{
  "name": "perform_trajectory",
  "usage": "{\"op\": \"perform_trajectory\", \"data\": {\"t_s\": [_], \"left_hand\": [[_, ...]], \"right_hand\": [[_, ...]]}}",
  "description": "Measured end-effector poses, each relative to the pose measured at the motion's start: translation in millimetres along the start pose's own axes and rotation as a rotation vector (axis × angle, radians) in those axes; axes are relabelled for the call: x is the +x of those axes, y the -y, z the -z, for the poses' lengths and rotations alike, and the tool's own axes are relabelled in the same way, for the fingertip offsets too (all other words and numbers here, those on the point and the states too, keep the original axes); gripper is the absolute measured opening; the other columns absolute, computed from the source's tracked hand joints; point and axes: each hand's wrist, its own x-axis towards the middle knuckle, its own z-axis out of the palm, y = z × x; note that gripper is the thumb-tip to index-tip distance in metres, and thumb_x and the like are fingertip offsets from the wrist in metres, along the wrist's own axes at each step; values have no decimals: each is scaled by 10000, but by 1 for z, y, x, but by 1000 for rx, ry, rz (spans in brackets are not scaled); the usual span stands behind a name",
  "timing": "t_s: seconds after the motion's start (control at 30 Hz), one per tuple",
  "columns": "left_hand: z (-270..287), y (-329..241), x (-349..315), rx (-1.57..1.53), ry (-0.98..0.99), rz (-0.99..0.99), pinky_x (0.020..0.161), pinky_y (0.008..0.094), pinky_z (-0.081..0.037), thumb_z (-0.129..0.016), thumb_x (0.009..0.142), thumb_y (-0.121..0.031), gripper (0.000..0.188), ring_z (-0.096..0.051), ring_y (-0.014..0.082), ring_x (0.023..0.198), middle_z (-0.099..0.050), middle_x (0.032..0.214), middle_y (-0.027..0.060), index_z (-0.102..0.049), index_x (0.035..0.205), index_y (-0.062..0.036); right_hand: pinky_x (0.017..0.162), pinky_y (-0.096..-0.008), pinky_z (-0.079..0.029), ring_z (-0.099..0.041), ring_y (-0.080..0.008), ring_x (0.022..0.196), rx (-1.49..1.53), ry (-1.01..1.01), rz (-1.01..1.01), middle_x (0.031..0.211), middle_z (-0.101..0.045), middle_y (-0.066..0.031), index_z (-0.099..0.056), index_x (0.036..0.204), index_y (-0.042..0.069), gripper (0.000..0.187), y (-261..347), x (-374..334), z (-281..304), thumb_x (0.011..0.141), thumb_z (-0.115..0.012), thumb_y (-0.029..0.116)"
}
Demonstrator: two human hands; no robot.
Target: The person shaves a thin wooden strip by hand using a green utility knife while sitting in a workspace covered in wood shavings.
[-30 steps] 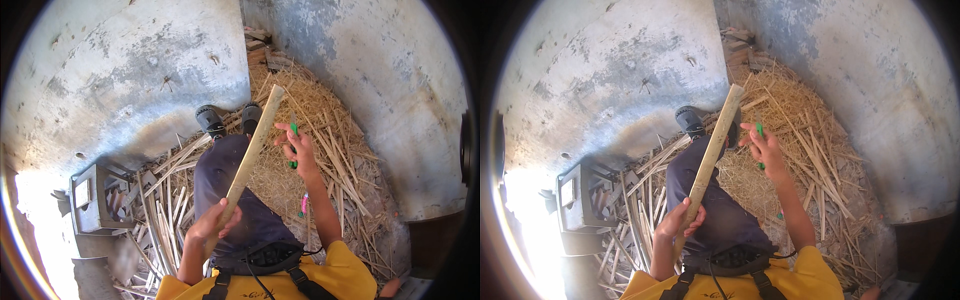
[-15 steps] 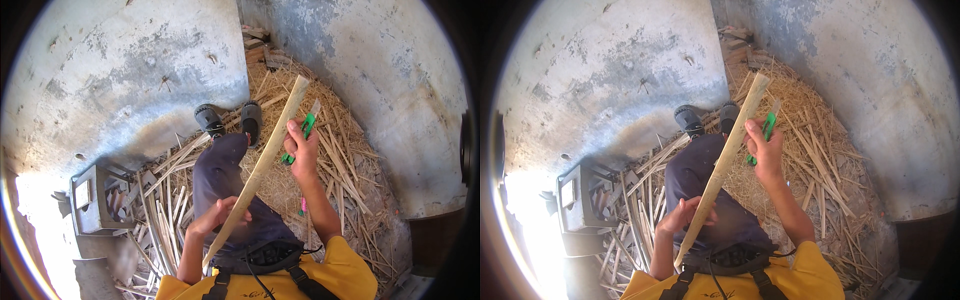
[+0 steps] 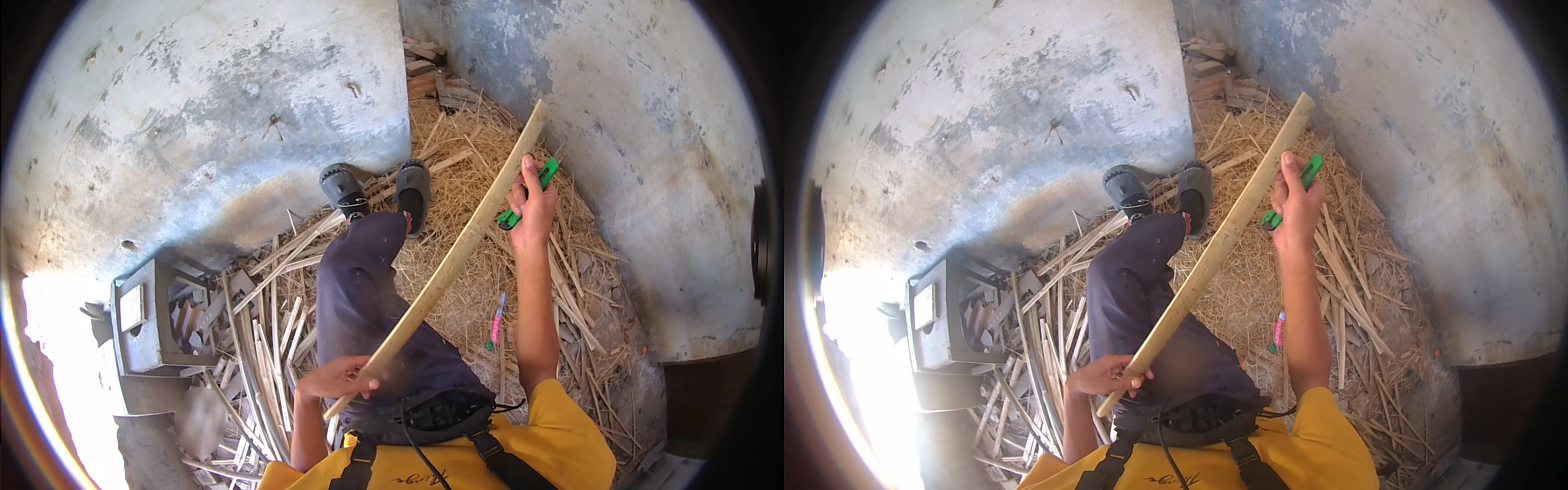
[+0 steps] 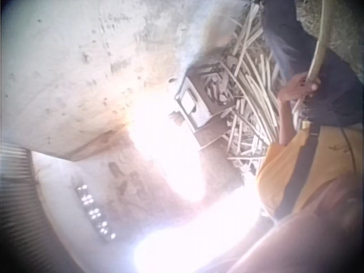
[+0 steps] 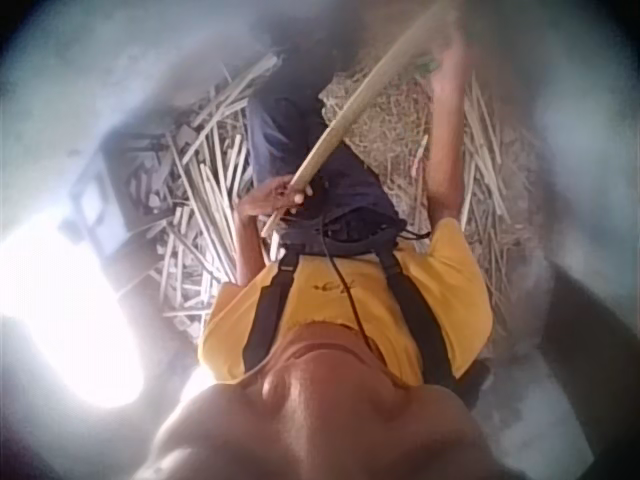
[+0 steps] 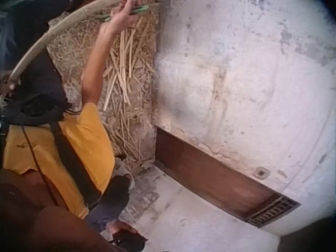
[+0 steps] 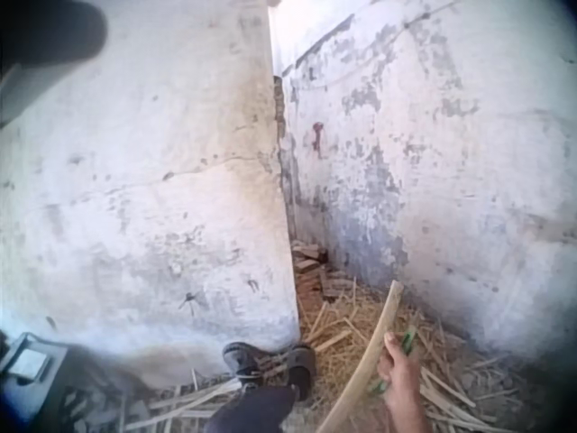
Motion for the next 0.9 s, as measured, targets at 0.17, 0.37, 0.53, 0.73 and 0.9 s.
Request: {"op": "perform_trajectory", "data": {"t_s": [0.17,0.37,0.53,0.73,0.9], "left_hand": [[-1,-17,-1,-36,-253,-62,613,219,-430,-715,1061,-326,368,-503,41,705,-584,898,-31,-636,1287,-46],[-16,-36,18,298,-606,-355,668,235,-484,-724,1052,-218,292,-579,53,777,-644,968,5,-627,1261,-38],[-36,-68,28,247,-661,-339,768,272,-541,-800,988,-166,366,-655,79,892,-699,1061,44,-618,1273,-24],[-46,-92,31,299,-695,-405,748,281,-549,-835,956,-173,414,-683,100,852,-725,987,52,-617,1277,-28],[-51,-100,37,406,-779,-489,635,288,-486,-811,974,-189,309,-604,114,670,-679,791,33,-653,1171,-12]], "right_hand": [[453,-243,-279,-356,-36,466,-35,17,-8,895,-714,-49,-692,1165,40,389,7,10,14,1023,-746,398],[424,-188,-267,-378,-9,484,-259,172,-92,1162,-716,-117,-591,1391,7,585,-5,-19,20,1045,-662,474],[427,-197,-267,-383,-20,486,-170,326,-271,1052,-670,-65,-566,1370,20,515,-31,-63,26,1053,-673,412],[429,-223,-236,-351,-8,477,-78,277,-118,758,-572,49,-606,1319,3,387,-19,-79,8,1032,-725,234],[430,-220,-232,-343,-2,474,-102,253,-65,680,-561,68,-625,1305,-17,401,-7,-65,3,994,-768,190]]}}
